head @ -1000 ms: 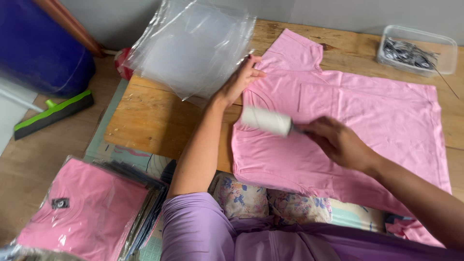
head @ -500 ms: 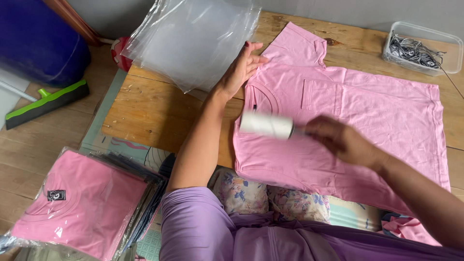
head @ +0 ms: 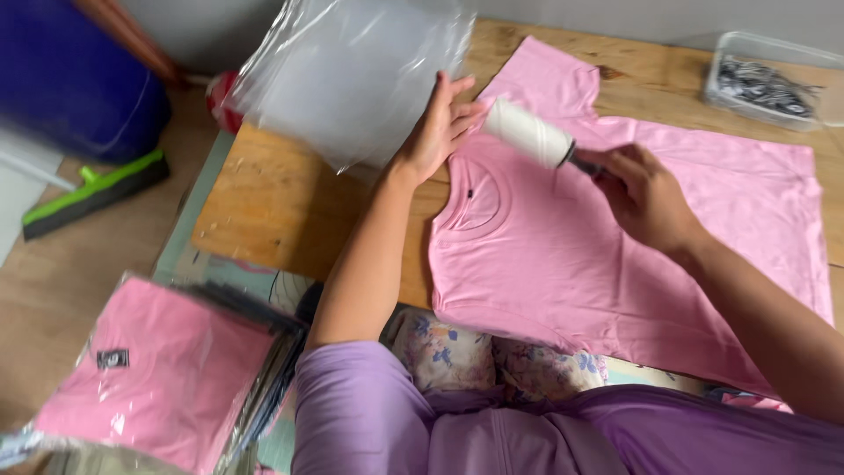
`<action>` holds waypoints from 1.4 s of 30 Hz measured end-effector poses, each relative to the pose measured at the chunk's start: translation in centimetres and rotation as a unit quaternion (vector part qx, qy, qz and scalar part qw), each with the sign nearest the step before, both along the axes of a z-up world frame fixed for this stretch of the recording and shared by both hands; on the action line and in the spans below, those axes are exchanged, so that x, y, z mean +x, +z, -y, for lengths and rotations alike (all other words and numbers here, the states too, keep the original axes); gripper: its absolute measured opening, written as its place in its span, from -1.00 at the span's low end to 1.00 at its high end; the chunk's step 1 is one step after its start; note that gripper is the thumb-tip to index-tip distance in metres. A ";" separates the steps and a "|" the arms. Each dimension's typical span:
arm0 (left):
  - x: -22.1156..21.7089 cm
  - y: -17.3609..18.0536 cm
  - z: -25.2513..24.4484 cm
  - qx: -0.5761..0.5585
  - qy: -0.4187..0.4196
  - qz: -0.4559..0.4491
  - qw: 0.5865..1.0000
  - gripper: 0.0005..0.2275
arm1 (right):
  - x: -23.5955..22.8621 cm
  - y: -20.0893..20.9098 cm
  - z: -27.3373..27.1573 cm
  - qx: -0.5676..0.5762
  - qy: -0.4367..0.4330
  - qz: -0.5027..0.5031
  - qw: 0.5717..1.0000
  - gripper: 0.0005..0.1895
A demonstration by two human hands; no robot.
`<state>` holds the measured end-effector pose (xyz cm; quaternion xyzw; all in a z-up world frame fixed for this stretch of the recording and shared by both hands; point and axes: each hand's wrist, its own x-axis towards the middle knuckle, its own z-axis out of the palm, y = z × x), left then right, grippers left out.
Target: The person uses a lint roller on a pink t-shirt, turning it over to clean both sides. They then fold the t-shirt and pick up a small metal tag from a container.
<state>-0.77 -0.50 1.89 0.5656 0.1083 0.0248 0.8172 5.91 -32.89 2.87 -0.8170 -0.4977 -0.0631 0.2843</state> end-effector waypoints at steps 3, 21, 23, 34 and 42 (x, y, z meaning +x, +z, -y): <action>0.1 0.3 0.0 0.011 -0.051 0.015 0.999 0.07 | -3.9 -1.8 -0.3 -0.028 0.027 -0.074 0.996 -0.54; -1.3 -2.3 7.3 0.539 -0.056 0.101 0.835 -0.55 | -2.4 -2.1 8.9 -0.026 -0.084 -0.018 0.996 -0.66; -2.5 -1.4 8.6 0.690 -0.152 -0.064 0.705 -0.30 | 1.2 -4.3 9.3 -0.056 -0.108 0.048 0.991 -0.61; 2.2 -4.5 6.6 0.761 -0.167 -0.050 0.625 -0.20 | -2.1 -1.1 10.0 0.001 -0.050 0.063 0.997 -0.58; 3.3 -4.2 5.7 0.768 -0.163 -0.025 0.619 -0.26 | -11.0 -1.5 11.8 -0.084 0.028 -0.147 0.985 -0.63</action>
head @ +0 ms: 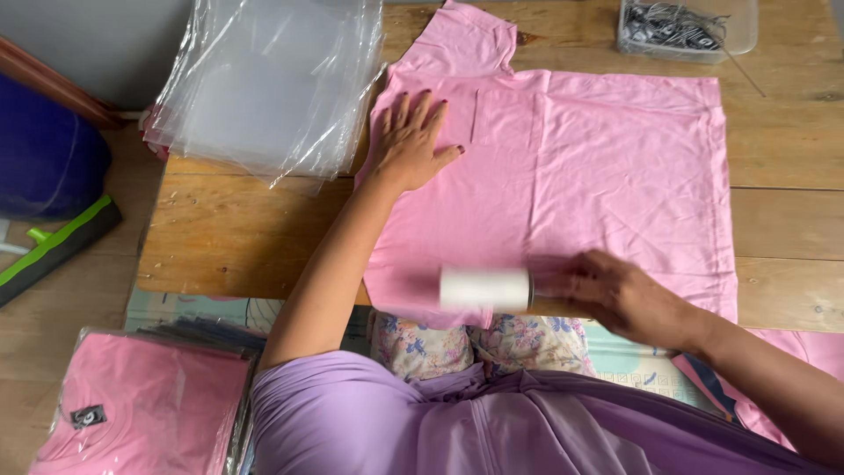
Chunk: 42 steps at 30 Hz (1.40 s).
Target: The person uses a lint roller on a pink t-shirt, turning it over to clean both sides. They then fold the t-shirt and pick up a small metal tag from a container.
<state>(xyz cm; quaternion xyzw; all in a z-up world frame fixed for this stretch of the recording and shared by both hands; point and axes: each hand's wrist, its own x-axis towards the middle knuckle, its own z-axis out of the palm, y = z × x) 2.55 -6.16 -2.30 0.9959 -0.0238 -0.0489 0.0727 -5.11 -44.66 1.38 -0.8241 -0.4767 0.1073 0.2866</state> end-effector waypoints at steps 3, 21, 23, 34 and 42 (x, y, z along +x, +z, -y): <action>-1.6 0.5 0.9 -0.034 0.031 -0.010 0.999 -0.27 | 0.8 3.1 0.2 0.032 0.167 -0.008 0.985 -0.57; -13.6 4.1 5.4 -0.042 0.022 -0.025 0.999 -0.08 | 16.5 -1.6 -5.5 0.065 -0.183 0.232 0.953 -0.68; -14.3 4.1 5.6 -0.025 0.009 -0.006 1.000 -0.09 | 13.5 -1.8 -5.2 0.043 -0.160 0.223 0.961 -0.69; -15.7 4.0 6.2 -0.020 0.024 0.009 0.999 -0.09 | 20.1 -2.6 -4.9 0.023 -0.224 0.278 0.934 -0.61; -15.9 3.0 6.1 -0.015 0.031 0.016 0.999 -0.10 | 14.6 -3.8 -2.8 0.002 -0.197 0.243 0.950 -0.59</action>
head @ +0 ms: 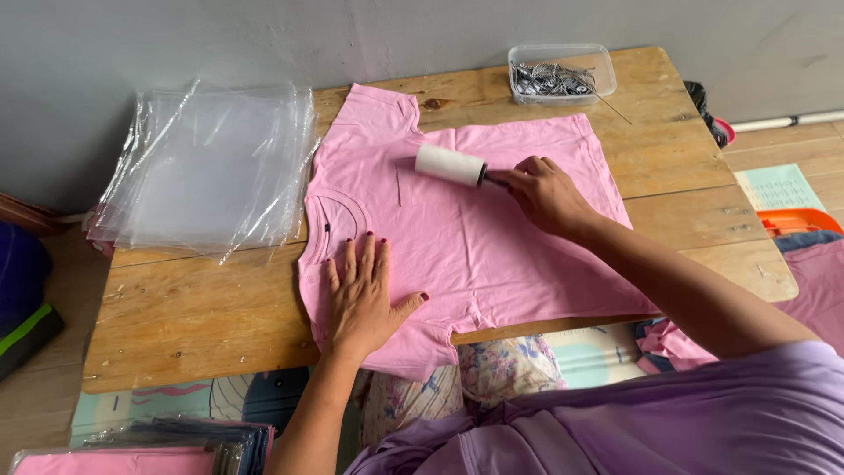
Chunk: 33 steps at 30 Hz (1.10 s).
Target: The person uses a lint roller on a pink t-shirt, turning it over to clean both sides. They then fold the t-shirt and pick up a small metal tag from a container.
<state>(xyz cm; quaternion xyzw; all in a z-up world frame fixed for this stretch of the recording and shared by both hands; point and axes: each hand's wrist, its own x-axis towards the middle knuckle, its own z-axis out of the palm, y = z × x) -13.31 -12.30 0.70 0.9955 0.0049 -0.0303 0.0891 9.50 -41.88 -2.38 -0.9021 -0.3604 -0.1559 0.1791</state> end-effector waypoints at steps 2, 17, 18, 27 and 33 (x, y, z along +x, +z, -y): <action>-0.2 0.1 0.1 0.005 0.001 0.003 1.000 -0.10 | 2.9 -2.2 1.3 -0.006 0.033 0.040 0.999 -0.67; -1.0 -0.2 0.0 0.000 -0.006 0.053 0.999 -0.10 | 1.7 -0.9 -1.8 -0.009 0.066 0.023 0.998 -0.63; -0.7 0.0 0.0 -0.004 -0.010 0.052 0.999 -0.10 | 3.3 -0.4 -1.9 -0.013 0.062 0.022 0.998 -0.63; -1.0 -1.2 -1.1 -0.068 -0.005 0.075 0.995 -0.27 | -7.3 5.2 0.5 0.056 0.061 -0.013 0.996 -0.70; -1.1 -2.0 -1.8 -0.166 0.007 0.082 0.983 -0.37 | -19.0 1.8 3.6 0.030 0.053 -0.067 0.996 -0.58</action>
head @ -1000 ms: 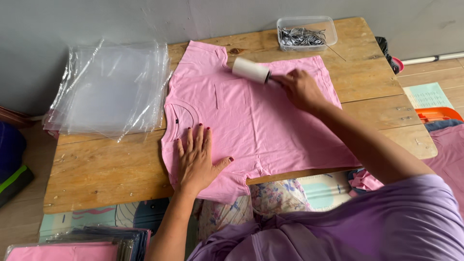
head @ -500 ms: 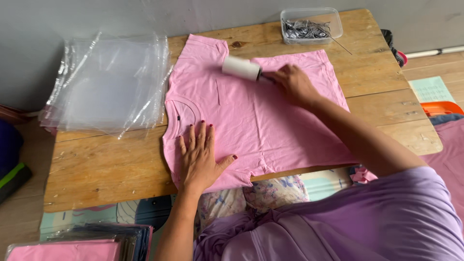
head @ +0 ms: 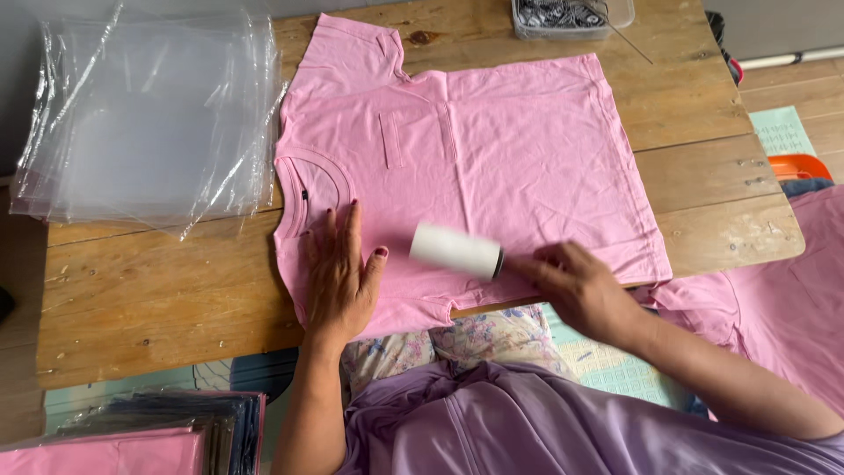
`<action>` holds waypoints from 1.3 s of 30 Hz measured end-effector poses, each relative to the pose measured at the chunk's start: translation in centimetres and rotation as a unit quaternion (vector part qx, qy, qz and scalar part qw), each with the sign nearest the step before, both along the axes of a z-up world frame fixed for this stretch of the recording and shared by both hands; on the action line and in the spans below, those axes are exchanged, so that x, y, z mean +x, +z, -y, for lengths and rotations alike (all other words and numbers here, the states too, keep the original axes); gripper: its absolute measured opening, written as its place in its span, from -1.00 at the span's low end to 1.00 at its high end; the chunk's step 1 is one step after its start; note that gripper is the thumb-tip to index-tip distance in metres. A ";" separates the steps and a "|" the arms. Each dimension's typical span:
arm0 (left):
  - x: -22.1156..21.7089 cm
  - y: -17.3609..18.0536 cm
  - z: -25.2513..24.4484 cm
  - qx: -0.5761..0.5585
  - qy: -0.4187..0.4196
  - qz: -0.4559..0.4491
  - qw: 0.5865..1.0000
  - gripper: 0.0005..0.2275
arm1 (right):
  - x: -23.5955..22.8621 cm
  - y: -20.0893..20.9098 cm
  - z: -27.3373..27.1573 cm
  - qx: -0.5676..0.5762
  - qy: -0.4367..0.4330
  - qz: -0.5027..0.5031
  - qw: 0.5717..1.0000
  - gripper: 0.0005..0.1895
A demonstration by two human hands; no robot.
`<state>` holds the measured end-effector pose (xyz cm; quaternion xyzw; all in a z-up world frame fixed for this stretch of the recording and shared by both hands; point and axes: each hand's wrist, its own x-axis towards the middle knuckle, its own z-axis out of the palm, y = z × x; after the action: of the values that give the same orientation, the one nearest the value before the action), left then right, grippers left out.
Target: The person uses a lint roller on a pink t-shirt, turning it over to clean both sides. They then fold the t-shirt and pick up a small metal tag from a container.
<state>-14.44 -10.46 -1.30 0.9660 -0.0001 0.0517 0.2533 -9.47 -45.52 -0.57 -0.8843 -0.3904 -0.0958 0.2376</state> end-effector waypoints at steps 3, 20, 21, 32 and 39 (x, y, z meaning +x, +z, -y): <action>0.1 0.5 0.1 0.002 -0.013 0.016 1.000 -0.39 | -3.1 2.7 -0.7 0.036 0.076 -0.022 0.996 -0.67; 0.1 1.4 3.7 0.148 -0.065 -0.009 0.987 -0.21 | 8.3 0.3 10.5 -0.018 -0.264 0.067 0.962 -0.57; 0.7 1.5 3.7 0.146 -0.064 -0.004 0.987 -0.21 | 6.0 1.6 8.9 -0.019 -0.264 0.072 0.962 -0.57; 0.5 0.8 3.6 0.190 -0.068 0.015 0.979 -0.15 | 3.0 -1.9 10.8 -0.134 -0.285 0.169 0.934 -0.52; 0.4 -2.2 2.8 0.245 -0.062 0.103 0.962 -0.10 | -4.0 0.6 6.4 -0.034 -0.278 0.176 0.944 -0.52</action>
<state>-14.00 -13.28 -3.55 0.9861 -0.0989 0.1333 0.0103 -13.51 -51.87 0.02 -0.9343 -0.1675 -0.2990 0.0984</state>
